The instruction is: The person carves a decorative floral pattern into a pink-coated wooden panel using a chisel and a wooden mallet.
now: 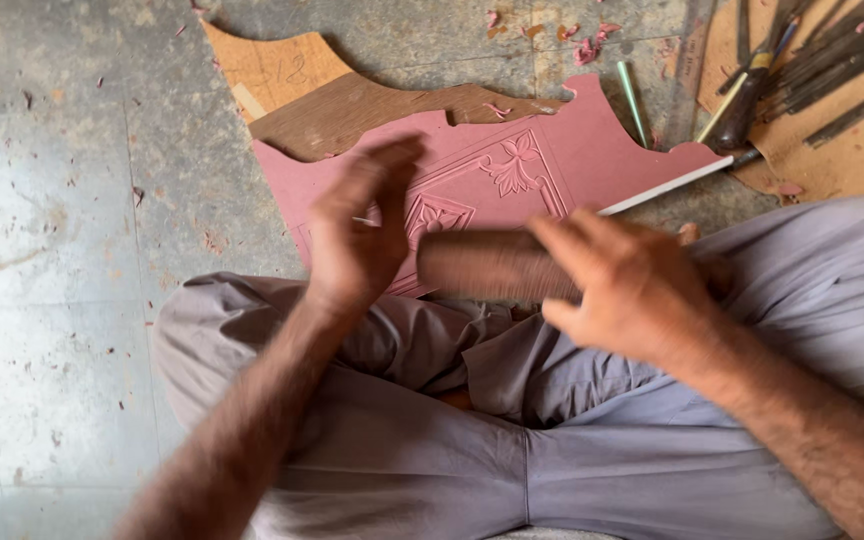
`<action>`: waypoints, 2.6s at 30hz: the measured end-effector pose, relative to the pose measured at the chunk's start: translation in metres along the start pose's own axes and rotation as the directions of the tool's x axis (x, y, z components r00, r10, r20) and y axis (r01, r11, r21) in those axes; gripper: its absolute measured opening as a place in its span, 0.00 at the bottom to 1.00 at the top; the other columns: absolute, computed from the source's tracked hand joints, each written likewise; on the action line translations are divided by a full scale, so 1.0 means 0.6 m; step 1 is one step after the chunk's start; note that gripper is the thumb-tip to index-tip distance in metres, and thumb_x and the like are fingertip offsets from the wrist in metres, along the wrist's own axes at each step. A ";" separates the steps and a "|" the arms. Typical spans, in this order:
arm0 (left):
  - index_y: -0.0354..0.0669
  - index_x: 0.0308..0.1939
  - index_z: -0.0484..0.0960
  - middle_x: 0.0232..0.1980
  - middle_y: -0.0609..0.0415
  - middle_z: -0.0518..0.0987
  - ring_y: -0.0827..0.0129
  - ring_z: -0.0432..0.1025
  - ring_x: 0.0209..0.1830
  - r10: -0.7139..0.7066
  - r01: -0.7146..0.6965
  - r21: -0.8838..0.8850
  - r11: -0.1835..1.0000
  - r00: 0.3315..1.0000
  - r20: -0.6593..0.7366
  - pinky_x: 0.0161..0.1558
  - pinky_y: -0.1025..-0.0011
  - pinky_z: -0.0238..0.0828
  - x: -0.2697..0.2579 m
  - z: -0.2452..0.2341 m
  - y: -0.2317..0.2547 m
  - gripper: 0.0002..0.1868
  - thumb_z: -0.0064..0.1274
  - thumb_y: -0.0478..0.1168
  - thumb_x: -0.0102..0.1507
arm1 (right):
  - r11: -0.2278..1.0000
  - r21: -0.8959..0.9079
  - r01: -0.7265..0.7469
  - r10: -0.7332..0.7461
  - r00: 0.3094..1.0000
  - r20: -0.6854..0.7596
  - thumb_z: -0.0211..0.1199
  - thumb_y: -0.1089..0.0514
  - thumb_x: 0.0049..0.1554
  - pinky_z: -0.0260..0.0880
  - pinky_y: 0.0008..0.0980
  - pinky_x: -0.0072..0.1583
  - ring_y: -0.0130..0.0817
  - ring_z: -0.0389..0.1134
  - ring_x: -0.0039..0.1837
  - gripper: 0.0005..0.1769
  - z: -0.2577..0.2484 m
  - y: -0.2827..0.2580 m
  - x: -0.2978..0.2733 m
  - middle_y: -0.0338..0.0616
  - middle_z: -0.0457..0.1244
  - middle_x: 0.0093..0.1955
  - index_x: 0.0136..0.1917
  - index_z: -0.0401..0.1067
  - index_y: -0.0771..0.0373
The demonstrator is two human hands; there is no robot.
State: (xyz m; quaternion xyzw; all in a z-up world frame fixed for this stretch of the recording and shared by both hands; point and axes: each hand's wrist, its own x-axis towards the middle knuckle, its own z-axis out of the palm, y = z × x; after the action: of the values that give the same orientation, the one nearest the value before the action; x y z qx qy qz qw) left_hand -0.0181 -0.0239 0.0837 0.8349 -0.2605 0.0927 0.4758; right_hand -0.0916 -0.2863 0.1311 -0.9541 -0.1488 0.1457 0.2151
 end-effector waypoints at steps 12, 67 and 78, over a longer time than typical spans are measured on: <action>0.36 0.45 0.81 0.41 0.43 0.80 0.53 0.75 0.39 -0.489 0.469 0.201 0.860 0.871 0.057 0.43 0.59 0.75 -0.104 0.111 -0.017 0.10 0.45 0.37 0.70 | 0.916 -0.094 0.389 -0.385 0.795 -0.469 0.69 0.63 0.59 0.74 0.36 0.49 0.38 0.73 0.47 0.11 -0.147 0.054 0.182 0.48 0.67 0.45 0.50 0.70 0.72; 0.39 0.43 0.79 0.33 0.59 0.80 0.80 0.74 0.33 -0.809 0.643 -0.539 0.545 0.573 -0.134 0.36 0.78 0.75 -0.074 0.156 -0.074 0.04 0.56 0.30 0.65 | 0.794 -0.253 0.553 -0.608 0.720 -0.335 0.70 0.69 0.49 0.64 0.49 0.68 0.48 0.62 0.68 0.35 -0.002 -0.017 0.264 0.51 0.62 0.63 0.71 0.72 0.60; 0.37 0.42 0.77 0.34 0.56 0.81 0.78 0.75 0.32 -0.814 0.659 -0.535 0.529 0.572 -0.101 0.35 0.77 0.77 -0.066 0.156 -0.077 0.04 0.54 0.28 0.65 | 0.796 -0.352 0.493 -0.593 0.753 -0.285 0.68 0.69 0.56 0.63 0.53 0.67 0.46 0.61 0.68 0.34 0.026 0.013 0.273 0.50 0.62 0.61 0.74 0.71 0.57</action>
State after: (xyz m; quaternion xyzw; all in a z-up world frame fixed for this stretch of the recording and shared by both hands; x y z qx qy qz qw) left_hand -0.0360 -0.0703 -0.0165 0.7044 0.1961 -0.0400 0.6811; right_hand 0.0543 -0.2303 0.0789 -0.8972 -0.3942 -0.1321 0.1486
